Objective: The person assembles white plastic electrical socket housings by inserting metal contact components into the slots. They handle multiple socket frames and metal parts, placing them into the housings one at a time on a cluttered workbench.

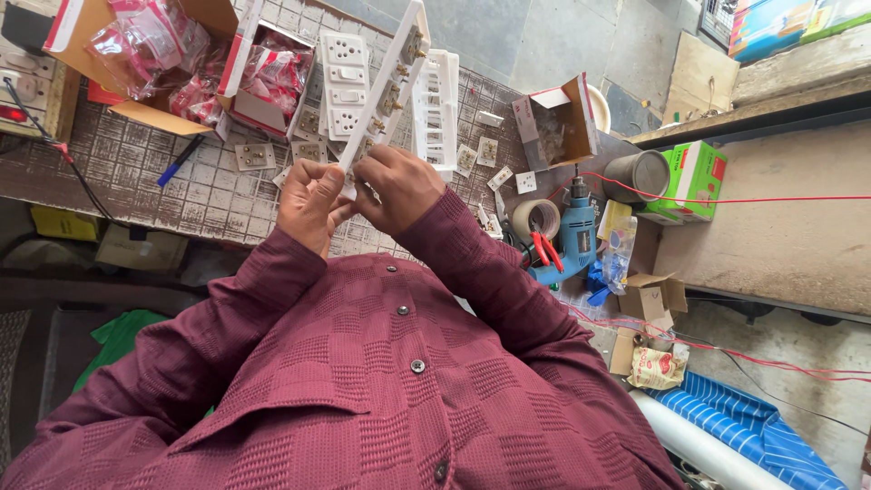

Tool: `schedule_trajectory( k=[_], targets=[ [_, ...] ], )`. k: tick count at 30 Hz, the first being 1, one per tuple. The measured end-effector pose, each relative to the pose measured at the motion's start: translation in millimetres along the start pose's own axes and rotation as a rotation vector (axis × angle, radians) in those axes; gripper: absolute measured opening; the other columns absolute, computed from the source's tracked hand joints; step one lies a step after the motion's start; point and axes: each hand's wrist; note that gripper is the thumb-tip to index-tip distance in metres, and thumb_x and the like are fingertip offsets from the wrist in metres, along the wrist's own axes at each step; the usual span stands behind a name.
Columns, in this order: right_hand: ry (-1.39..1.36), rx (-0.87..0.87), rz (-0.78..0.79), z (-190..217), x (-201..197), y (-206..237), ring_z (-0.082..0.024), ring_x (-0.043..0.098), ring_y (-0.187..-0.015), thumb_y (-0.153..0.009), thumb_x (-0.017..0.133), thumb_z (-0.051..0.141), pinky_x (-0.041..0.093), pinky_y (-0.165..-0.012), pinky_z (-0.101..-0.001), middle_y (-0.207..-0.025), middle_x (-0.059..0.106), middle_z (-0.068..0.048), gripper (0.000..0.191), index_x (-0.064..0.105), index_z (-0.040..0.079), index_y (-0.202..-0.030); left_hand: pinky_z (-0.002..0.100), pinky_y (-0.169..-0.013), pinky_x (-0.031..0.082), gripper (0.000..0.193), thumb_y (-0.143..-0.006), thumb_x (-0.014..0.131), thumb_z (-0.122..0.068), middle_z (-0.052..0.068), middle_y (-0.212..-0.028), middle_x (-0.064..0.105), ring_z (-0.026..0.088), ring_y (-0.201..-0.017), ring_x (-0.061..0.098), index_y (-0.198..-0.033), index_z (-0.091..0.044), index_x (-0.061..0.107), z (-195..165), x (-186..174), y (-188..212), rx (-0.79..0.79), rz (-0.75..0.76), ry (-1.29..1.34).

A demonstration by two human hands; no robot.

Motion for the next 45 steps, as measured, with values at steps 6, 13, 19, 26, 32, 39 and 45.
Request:
schedule_trajectory(
  k=[6, 13, 19, 26, 32, 39, 45],
  targets=[
    [0.010, 0.047, 0.022, 3, 0, 2, -0.033, 0.067, -0.083, -0.083, 0.071, 0.014, 0.056, -0.075, -0.0445, -0.087, 0.061, -0.013, 0.014, 0.065, 0.004, -0.089, 0.039, -0.086, 0.062, 0.024, -0.104, 0.066, -0.028, 0.008, -0.110, 0.063, 0.016, -0.090, 0.064, -0.112, -0.012, 0.049, -3, 2, 0, -0.014, -0.005, -0.010],
    [0.013, 0.084, 0.011, 1, 3, 3, -0.033, 0.067, -0.083, -0.088, 0.070, 0.015, 0.056, -0.076, -0.0451, -0.089, 0.062, -0.013, 0.014, 0.065, 0.003, -0.092, 0.040, -0.086, 0.062, 0.024, -0.103, 0.065, -0.028, 0.007, -0.108, 0.063, 0.015, -0.089, 0.065, -0.112, -0.012, 0.050, -5, 4, 1, -0.010, 0.009, -0.019],
    [0.047, 0.058, 0.051, 0, 5, 0, -0.034, 0.066, -0.083, -0.087, 0.068, 0.014, 0.056, -0.076, -0.0454, -0.089, 0.062, -0.014, 0.015, 0.064, 0.001, -0.094, 0.038, -0.085, 0.060, 0.020, -0.107, 0.064, -0.023, 0.005, -0.106, 0.061, 0.014, -0.090, 0.064, -0.115, -0.011, 0.051, 2, -1, -1, -0.001, -0.005, -0.052],
    [0.013, 0.048, 0.048, -2, 4, 3, -0.034, 0.065, -0.084, -0.090, 0.068, 0.016, 0.055, -0.076, -0.0456, -0.091, 0.061, -0.014, 0.015, 0.064, 0.003, -0.095, 0.039, -0.084, 0.061, 0.020, -0.106, 0.062, -0.026, 0.006, -0.107, 0.062, 0.016, -0.090, 0.065, -0.112, -0.013, 0.049, 2, -5, -1, -0.039, -0.011, 0.004],
    [-0.004, 0.042, -0.152, -1, 22, 14, -0.032, 0.066, -0.086, -0.093, 0.070, 0.013, 0.056, -0.076, -0.0428, -0.094, 0.062, -0.012, 0.013, 0.065, 0.004, -0.100, 0.042, -0.085, 0.062, 0.021, -0.104, 0.062, -0.028, 0.007, -0.111, 0.060, 0.024, -0.095, 0.065, -0.110, -0.014, 0.048, 0, -8, -3, -0.129, -0.018, 0.145],
    [-0.175, 0.126, -0.384, 1, 47, 24, -0.028, 0.069, -0.084, -0.090, 0.072, 0.006, 0.059, -0.075, -0.0379, -0.096, 0.067, -0.010, 0.012, 0.067, 0.005, -0.101, 0.042, -0.088, 0.061, 0.023, -0.105, 0.064, -0.028, 0.006, -0.113, 0.056, 0.028, -0.103, 0.065, -0.111, -0.015, 0.046, 3, -11, -4, -0.183, -0.020, 0.215],
    [-0.145, 0.129, -0.402, 0, 54, 23, -0.027, 0.068, -0.082, -0.087, 0.076, 0.010, 0.057, -0.073, -0.0386, -0.093, 0.066, -0.008, 0.013, 0.069, 0.008, -0.097, 0.044, -0.089, 0.061, 0.022, -0.104, 0.064, -0.027, 0.005, -0.112, 0.056, 0.030, -0.105, 0.065, -0.112, -0.015, 0.046, 5, -20, -5, -0.172, -0.015, 0.265]
  ],
)
Point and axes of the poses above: each hand's wrist, its own y-axis away from the middle knuckle, its own x-axis out of the palm, z = x × y
